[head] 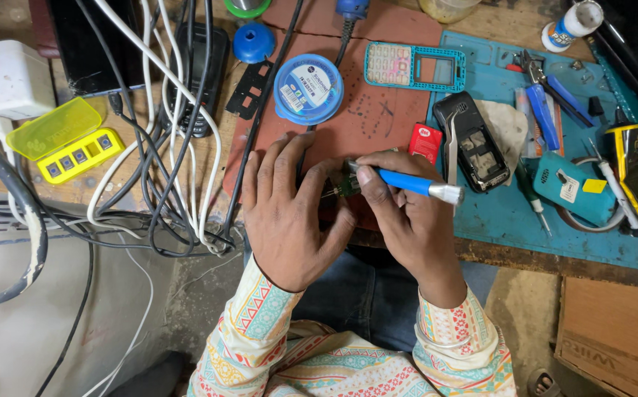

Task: The person works on a green circuit board at a cluttered repair bench. They hold the board and use a soldering iron on its components, then use pliers to grip and reposition parts on the board, and finally use a hot air gun while holding tweezers against the board.

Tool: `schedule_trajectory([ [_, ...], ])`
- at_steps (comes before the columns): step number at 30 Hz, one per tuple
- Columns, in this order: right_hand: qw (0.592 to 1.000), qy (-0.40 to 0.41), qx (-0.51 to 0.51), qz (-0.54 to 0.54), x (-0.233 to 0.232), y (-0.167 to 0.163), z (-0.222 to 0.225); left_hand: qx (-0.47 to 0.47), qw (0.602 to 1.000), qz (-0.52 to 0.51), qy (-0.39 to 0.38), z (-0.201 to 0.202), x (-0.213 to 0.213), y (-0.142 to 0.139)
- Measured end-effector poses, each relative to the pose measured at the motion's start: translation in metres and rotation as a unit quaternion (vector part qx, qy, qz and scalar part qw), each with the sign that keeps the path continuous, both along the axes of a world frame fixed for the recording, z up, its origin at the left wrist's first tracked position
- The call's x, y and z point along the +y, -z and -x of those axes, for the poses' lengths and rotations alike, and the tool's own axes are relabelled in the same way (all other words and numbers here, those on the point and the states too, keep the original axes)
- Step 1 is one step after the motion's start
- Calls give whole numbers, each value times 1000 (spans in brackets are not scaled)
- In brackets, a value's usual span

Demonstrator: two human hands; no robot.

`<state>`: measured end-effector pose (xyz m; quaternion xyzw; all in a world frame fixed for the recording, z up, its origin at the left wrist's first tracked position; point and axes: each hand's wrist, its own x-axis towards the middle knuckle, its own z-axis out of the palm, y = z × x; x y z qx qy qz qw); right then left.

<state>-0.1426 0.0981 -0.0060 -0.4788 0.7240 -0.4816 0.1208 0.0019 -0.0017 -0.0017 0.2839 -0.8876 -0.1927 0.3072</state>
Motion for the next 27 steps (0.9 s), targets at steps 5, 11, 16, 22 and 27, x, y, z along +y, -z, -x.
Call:
schedule_trajectory([
  [5,994,-18,-94,43,-2,-1,1,4,1000,0,1,0,0,0],
  [11,996,66,-53,3,-3,1,-3,0,1000,1,5,-1,0,0],
  [16,996,60,-26,53,-3,4,0,0,1000,0,-1,-1,0,-1],
  [22,996,64,-41,41,0,4,-2,2,1000,0,2,0,0,0],
  [27,998,48,-22,17,1,1,0,6,1000,0,-2,1,0,0],
])
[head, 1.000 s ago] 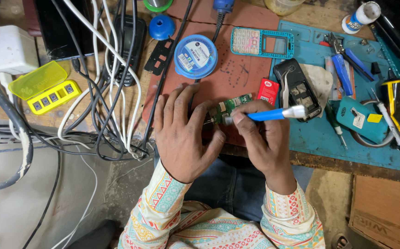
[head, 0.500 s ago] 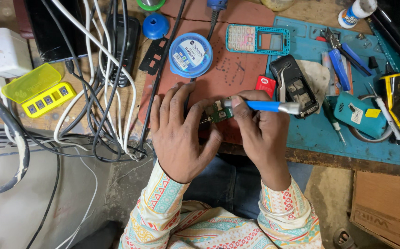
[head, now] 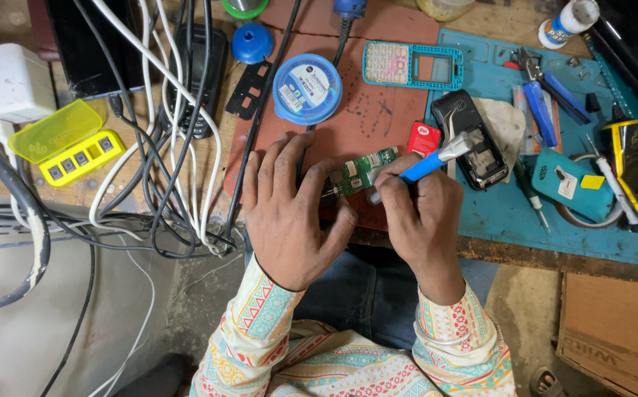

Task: The person works on a green circuit board at a cluttered repair bench. They hold the board and use a soldering iron on its components, then use pliers to grip and reposition parts on the board, and finally use a hot air gun while holding tweezers against the board.

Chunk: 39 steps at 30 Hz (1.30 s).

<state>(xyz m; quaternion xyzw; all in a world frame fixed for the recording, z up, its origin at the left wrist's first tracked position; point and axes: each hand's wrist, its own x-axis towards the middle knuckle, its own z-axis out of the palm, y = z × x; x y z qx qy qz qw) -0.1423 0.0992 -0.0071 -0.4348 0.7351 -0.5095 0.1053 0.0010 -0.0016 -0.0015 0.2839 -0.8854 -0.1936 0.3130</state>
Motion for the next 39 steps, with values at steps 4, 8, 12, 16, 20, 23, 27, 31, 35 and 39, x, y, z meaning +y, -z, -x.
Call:
schedule_trajectory([
  [4,998,4,-59,31,0,1,0,-2,1000,2,-1,0,0,0],
  [8,1000,5,-10,-11,3,2,0,-1,1000,-2,2,0,0,1],
  [12,994,-29,-58,89,5,4,-1,-4,1000,2,3,0,0,1],
  [16,998,22,-49,-24,6,9,-3,0,1000,-1,8,-1,0,0],
  [20,996,4,-56,74,7,10,0,-3,1000,0,1,-1,0,0],
  [23,993,12,-92,71,4,8,2,-3,1000,3,-1,0,0,0],
  [27,997,11,-68,23,0,4,-1,1,1000,12,-8,2,0,1],
  [31,998,17,-49,19,-3,2,-2,-1,1000,20,-20,4,1,0],
  [35,995,38,-75,46,-2,1,-2,-3,1000,24,-17,5,1,0],
  [39,1000,15,-23,4,-1,2,-3,0,999,29,-20,4,1,-1],
])
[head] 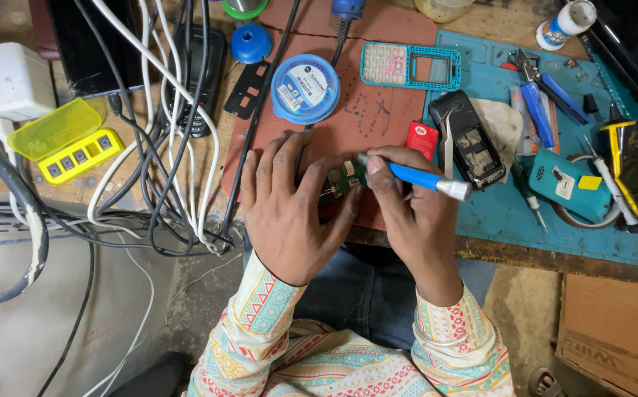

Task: The person works on a green circuit board at a cluttered repair bench. They hold the board and use a soldering iron on its components, then use pliers to grip and reposition parts on the board, and finally use a hot air gun while holding tweezers against the board.

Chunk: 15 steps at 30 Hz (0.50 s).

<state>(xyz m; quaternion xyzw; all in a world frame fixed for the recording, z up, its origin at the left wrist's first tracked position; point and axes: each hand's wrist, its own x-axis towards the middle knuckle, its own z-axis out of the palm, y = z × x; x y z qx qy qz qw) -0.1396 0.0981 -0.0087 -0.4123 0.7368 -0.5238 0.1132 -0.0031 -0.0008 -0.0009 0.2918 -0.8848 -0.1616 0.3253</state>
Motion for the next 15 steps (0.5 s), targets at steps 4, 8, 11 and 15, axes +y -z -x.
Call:
schedule_trajectory([
  [4,997,-10,-66,39,-1,0,1,3,1000,-6,4,0,0,0],
  [8,998,-30,-36,38,1,2,1,1,1000,-2,1,0,0,0],
  [11,999,-27,1,30,2,3,5,-2,1000,-5,2,0,0,0],
  [15,996,-2,-87,18,1,5,3,-4,1000,-8,7,-1,0,-1],
])
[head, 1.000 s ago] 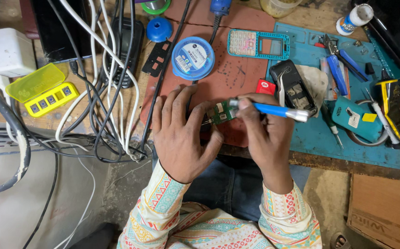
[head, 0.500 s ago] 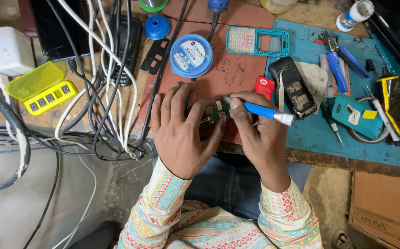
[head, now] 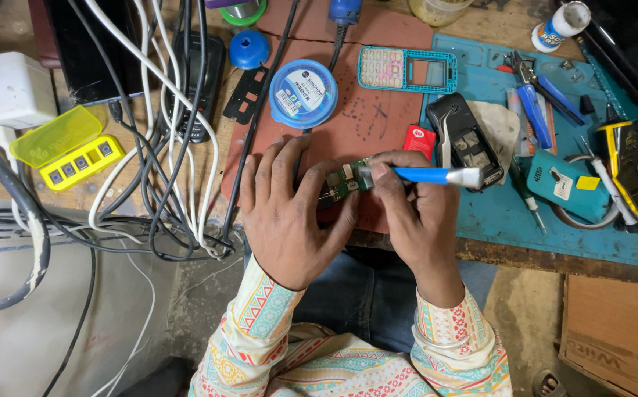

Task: The person works on a green circuit board at a cluttered repair bench. They hold the board and use a soldering iron on its components, then use pliers to grip and reposition parts on the board, and finally use a hot air gun while holding tweezers against the board.

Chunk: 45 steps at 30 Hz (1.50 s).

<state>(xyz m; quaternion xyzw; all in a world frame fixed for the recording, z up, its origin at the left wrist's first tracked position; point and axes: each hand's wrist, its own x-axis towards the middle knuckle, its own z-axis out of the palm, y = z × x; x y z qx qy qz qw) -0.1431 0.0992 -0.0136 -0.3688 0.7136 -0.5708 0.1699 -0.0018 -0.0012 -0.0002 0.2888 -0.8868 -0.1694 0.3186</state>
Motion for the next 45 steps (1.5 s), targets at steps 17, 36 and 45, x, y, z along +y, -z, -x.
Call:
schedule_trajectory([
  [17,997,40,27,58,9,6,0,-4,1000,-6,0,0,0,0],
  [36,994,42,98,-29,14,2,9,1,1000,-11,-5,1,2,-1],
  [45,993,25,111,-41,6,-13,4,-6,1000,-6,-5,1,1,-1],
])
